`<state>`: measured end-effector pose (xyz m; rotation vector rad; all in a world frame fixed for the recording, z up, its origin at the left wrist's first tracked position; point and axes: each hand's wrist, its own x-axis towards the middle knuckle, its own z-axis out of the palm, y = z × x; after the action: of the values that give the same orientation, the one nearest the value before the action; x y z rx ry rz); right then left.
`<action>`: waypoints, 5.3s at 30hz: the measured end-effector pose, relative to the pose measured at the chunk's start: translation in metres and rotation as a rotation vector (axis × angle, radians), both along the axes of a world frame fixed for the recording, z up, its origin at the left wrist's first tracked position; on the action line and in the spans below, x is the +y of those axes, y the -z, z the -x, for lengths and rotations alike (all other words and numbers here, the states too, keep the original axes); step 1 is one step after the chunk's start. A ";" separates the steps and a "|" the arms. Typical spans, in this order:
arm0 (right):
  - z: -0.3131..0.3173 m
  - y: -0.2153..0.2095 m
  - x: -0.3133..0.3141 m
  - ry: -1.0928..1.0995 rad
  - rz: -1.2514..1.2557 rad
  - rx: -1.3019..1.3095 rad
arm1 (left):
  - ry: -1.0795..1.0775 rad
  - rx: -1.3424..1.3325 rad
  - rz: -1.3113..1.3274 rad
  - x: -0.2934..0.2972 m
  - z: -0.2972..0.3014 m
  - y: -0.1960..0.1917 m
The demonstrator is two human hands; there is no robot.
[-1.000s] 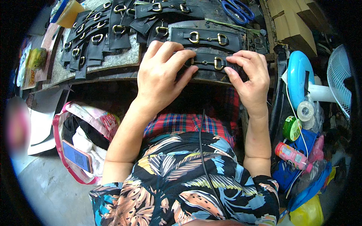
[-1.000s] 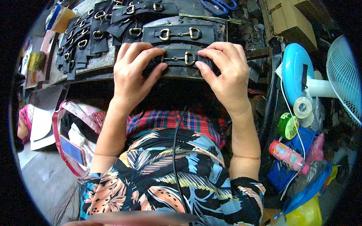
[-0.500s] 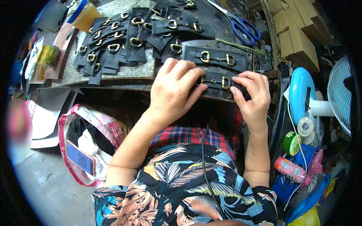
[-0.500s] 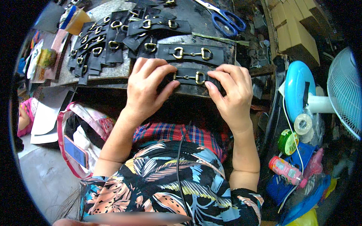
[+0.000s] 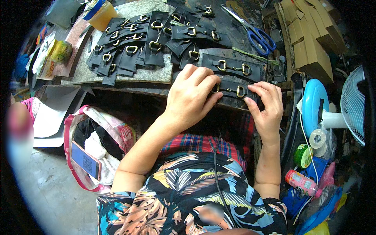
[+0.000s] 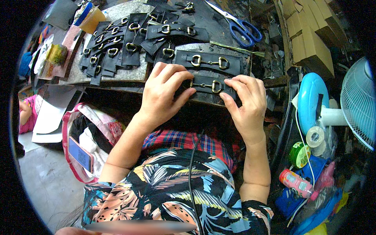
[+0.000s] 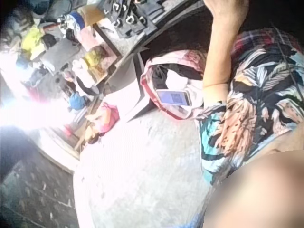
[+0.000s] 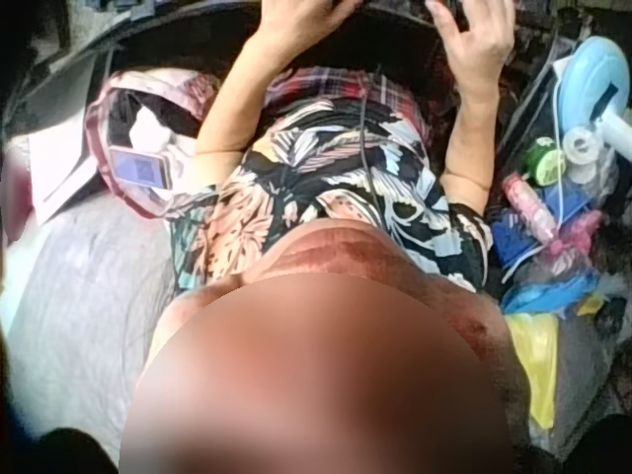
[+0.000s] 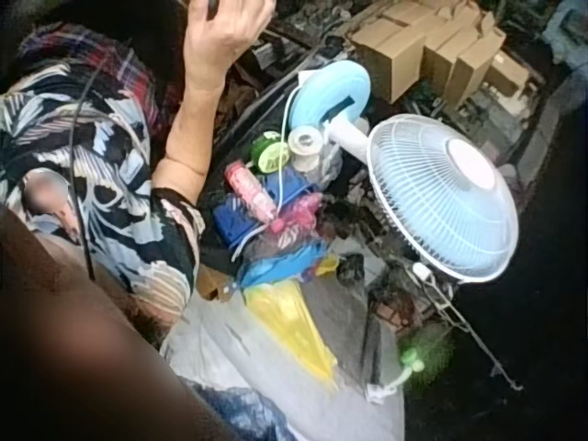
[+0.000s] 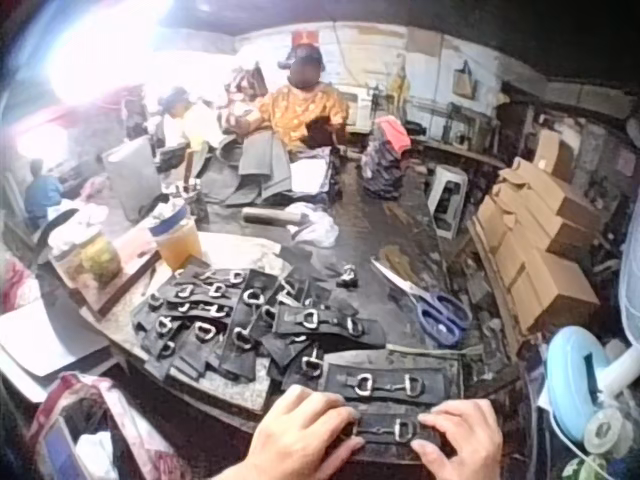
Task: The person cuts short black leather straps with scissors, then attaches brass D-rings to each strap by hand. They repeatedly pick up a strap, thread a D-ring through a pre-punched hole, and place the finished strap on the workbench.
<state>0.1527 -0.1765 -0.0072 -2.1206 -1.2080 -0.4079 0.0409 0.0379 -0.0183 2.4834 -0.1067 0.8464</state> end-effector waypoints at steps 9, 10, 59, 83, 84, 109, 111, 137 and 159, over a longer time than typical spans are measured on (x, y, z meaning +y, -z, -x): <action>-0.005 -0.009 0.004 -0.021 0.017 -0.008 | 0.009 0.038 0.032 -0.001 0.001 -0.002; -0.006 -0.010 0.005 -0.021 0.017 -0.003 | 0.010 0.041 0.034 -0.001 0.001 -0.003; -0.176 -0.023 0.173 -0.277 0.183 0.059 | 0.020 -0.031 -0.117 -0.002 -0.009 0.002; -0.153 -0.057 0.075 -0.198 -0.204 0.779 | 0.011 -0.307 -0.036 -0.001 -0.005 0.016; -0.150 -0.059 0.074 -0.189 -0.193 0.784 | 0.000 -0.343 -0.027 0.001 -0.005 0.016; -0.070 -0.041 0.051 -0.256 0.386 -0.020 | -0.032 -0.230 -0.141 -0.002 -0.012 0.014; -0.073 -0.042 0.050 -0.263 0.400 0.107 | -0.032 -0.220 -0.142 -0.003 -0.012 0.014; -0.091 -0.065 0.011 -0.022 -0.074 0.120 | -0.039 -0.308 0.088 0.002 -0.001 0.017; -0.140 -0.023 0.089 0.050 0.319 -0.465 | -0.013 -0.217 0.015 0.002 -0.004 0.010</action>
<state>0.2929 -0.0876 0.0157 -2.4108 -1.5660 -0.8115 0.0445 0.0399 -0.0279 2.3734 -0.1580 1.1163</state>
